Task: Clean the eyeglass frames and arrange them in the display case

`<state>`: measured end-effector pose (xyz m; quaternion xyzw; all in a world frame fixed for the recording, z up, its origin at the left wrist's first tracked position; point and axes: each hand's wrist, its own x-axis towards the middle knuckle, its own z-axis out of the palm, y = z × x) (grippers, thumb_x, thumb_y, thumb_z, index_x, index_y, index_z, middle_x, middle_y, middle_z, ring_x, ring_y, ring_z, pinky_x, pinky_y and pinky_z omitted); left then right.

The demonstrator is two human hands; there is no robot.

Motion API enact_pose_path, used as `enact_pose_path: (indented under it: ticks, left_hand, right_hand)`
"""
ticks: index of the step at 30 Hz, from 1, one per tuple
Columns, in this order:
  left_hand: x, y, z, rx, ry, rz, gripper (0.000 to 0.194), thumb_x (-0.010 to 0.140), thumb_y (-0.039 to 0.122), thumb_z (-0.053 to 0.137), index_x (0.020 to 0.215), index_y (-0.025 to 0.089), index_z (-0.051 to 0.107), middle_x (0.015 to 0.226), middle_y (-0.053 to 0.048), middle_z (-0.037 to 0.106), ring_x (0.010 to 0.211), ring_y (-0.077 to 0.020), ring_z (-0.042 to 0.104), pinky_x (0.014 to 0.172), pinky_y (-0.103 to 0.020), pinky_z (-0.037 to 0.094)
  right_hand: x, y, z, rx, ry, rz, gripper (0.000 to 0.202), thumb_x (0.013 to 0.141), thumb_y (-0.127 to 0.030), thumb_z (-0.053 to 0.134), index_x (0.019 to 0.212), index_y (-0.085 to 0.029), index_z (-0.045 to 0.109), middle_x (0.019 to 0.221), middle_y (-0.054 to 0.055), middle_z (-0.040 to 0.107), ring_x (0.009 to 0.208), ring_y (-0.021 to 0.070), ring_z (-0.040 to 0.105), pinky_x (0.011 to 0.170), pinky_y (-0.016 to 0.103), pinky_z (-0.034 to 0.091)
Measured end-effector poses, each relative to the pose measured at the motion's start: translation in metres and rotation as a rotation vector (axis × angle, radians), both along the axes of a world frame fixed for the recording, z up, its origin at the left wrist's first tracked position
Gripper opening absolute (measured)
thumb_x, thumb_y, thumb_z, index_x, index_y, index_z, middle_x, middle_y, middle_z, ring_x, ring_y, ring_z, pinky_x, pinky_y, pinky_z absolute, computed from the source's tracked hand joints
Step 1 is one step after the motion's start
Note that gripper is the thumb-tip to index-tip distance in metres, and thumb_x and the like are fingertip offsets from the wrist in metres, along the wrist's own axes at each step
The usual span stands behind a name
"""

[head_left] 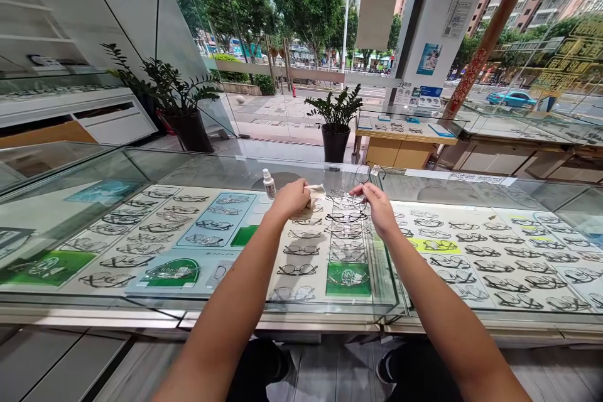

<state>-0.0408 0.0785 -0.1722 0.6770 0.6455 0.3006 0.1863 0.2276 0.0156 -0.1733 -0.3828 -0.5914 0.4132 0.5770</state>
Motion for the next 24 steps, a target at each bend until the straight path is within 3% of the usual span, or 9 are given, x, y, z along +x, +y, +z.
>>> enact_pose_path:
  ticks: [4, 7, 10, 14, 17, 24]
  left_hand:
    - [0.000, 0.009, 0.007, 0.097, -0.241, 0.036, 0.023, 0.093, 0.036, 0.047, 0.087, 0.025, 0.067, 0.104, -0.013, 0.077, 0.098, -0.0322, 0.067, 0.082, -0.040, 0.050]
    - [0.002, 0.008, 0.015, 0.163, -0.415, 0.013, 0.032, 0.097, 0.045, 0.045, 0.099, 0.023, 0.068, 0.111, -0.012, 0.075, 0.100, -0.0281, 0.068, 0.081, -0.036, 0.053]
    - [0.007, -0.002, 0.024, 0.150, -0.534, -0.110, 0.042, 0.094, 0.061, 0.054, 0.104, 0.022, 0.067, 0.097, -0.008, 0.073, 0.081, -0.0223, 0.067, 0.068, -0.031, 0.052]
    - [0.017, -0.020, 0.033, 0.093, -0.612, -0.333, 0.052, 0.087, 0.074, 0.065, 0.088, 0.022, 0.063, 0.072, 0.000, 0.058, 0.060, -0.0144, 0.051, 0.057, -0.026, 0.043]
    - [0.027, -0.031, 0.039, 0.132, -0.634, -0.439, 0.052, 0.089, 0.072, 0.067, 0.085, 0.021, 0.062, 0.071, 0.001, 0.054, 0.062, -0.0128, 0.047, 0.057, -0.025, 0.040]
    - [0.045, -0.048, 0.044, 0.187, -0.639, -0.491, 0.038, 0.090, 0.056, 0.073, 0.097, 0.022, 0.057, 0.087, 0.001, 0.061, 0.074, -0.0141, 0.056, 0.067, -0.026, 0.045]
  right_hand:
    - [0.000, -0.001, 0.001, 0.005, 0.003, 0.002, 0.035, 0.101, -0.054, 0.058, 0.091, -0.026, 0.075, 0.103, 0.006, 0.078, 0.102, 0.0249, 0.062, 0.085, 0.036, 0.045]
    - [0.001, -0.001, 0.002, 0.011, 0.012, 0.002, 0.034, 0.101, -0.053, 0.058, 0.090, -0.026, 0.075, 0.103, 0.006, 0.078, 0.100, 0.0246, 0.061, 0.084, 0.036, 0.044]
    - [0.001, -0.001, 0.004, 0.013, 0.015, -0.003, 0.034, 0.100, -0.054, 0.058, 0.090, -0.026, 0.075, 0.102, 0.005, 0.078, 0.100, 0.0245, 0.061, 0.084, 0.036, 0.045]
    - [0.001, -0.002, 0.007, 0.009, 0.010, 0.015, 0.035, 0.100, -0.055, 0.058, 0.091, -0.026, 0.076, 0.102, 0.005, 0.078, 0.101, 0.0243, 0.062, 0.084, 0.036, 0.045]
    - [-0.001, -0.005, 0.009, 0.009, -0.023, 0.076, 0.037, 0.100, -0.057, 0.058, 0.091, -0.026, 0.077, 0.101, 0.005, 0.078, 0.101, 0.0244, 0.062, 0.087, 0.036, 0.045]
    - [-0.013, -0.015, 0.011, 0.035, -0.121, 0.270, 0.043, 0.100, -0.062, 0.060, 0.083, -0.026, 0.076, 0.092, 0.003, 0.075, 0.093, 0.0240, 0.061, 0.091, 0.037, 0.046]
